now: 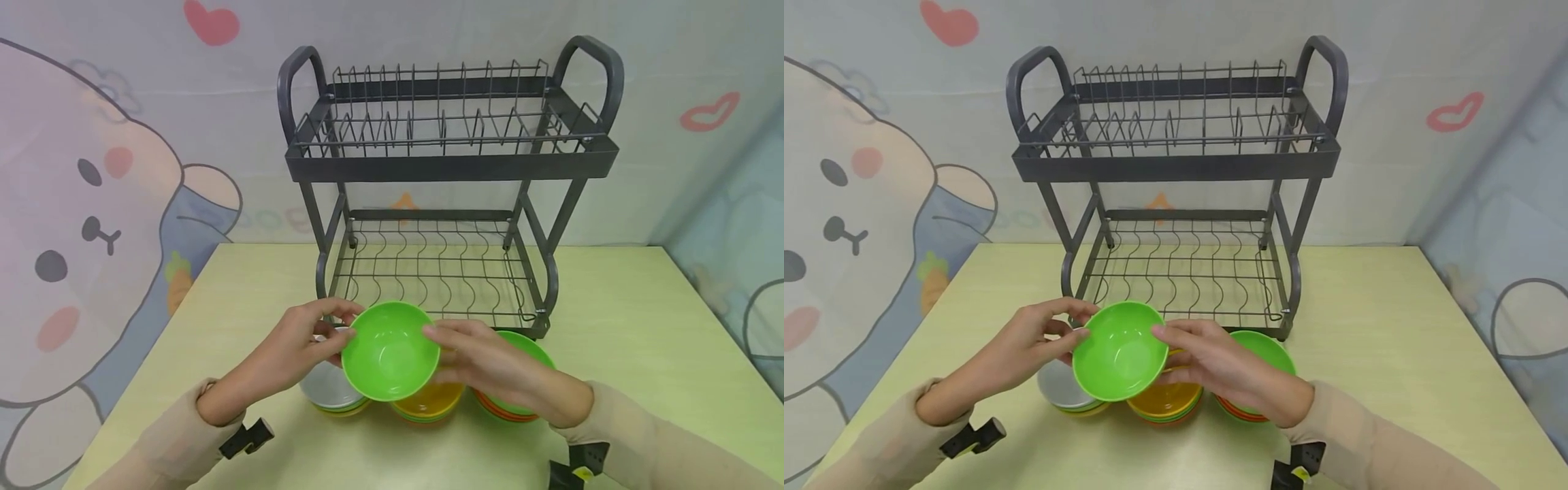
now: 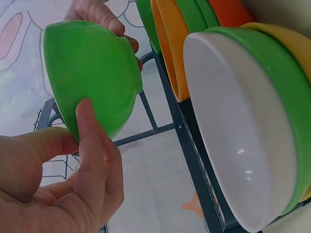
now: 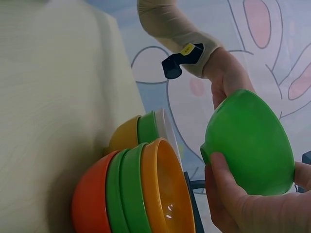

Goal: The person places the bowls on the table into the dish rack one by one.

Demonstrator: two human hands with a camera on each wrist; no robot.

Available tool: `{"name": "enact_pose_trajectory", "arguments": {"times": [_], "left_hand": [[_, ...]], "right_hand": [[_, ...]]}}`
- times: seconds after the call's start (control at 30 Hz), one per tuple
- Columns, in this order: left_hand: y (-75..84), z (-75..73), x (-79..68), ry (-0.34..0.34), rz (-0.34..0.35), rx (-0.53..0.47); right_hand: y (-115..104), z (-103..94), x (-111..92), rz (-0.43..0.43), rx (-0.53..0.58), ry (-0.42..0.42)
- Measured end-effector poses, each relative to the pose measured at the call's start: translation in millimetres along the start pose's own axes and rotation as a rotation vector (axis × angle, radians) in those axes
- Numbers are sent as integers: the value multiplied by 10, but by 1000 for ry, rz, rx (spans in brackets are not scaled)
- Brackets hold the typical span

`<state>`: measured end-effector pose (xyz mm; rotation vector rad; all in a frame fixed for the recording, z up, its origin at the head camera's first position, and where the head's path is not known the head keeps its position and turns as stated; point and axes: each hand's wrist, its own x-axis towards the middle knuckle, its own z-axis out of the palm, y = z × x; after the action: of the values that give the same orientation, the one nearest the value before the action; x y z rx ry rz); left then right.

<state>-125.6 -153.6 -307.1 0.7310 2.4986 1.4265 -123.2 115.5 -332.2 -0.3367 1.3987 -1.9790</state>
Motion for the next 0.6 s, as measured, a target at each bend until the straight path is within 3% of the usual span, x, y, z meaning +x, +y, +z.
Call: {"name": "enact_pose_trajectory", "arguments": {"times": [0.37, 0.6], "left_hand": [[5, -39, 0, 19, -51, -20], [-18, -145, 10, 106, -39, 36]], "right_hand": [[-23, -31, -19, 2, 10, 19], [-45, -55, -40, -9, -5, 34]]}}
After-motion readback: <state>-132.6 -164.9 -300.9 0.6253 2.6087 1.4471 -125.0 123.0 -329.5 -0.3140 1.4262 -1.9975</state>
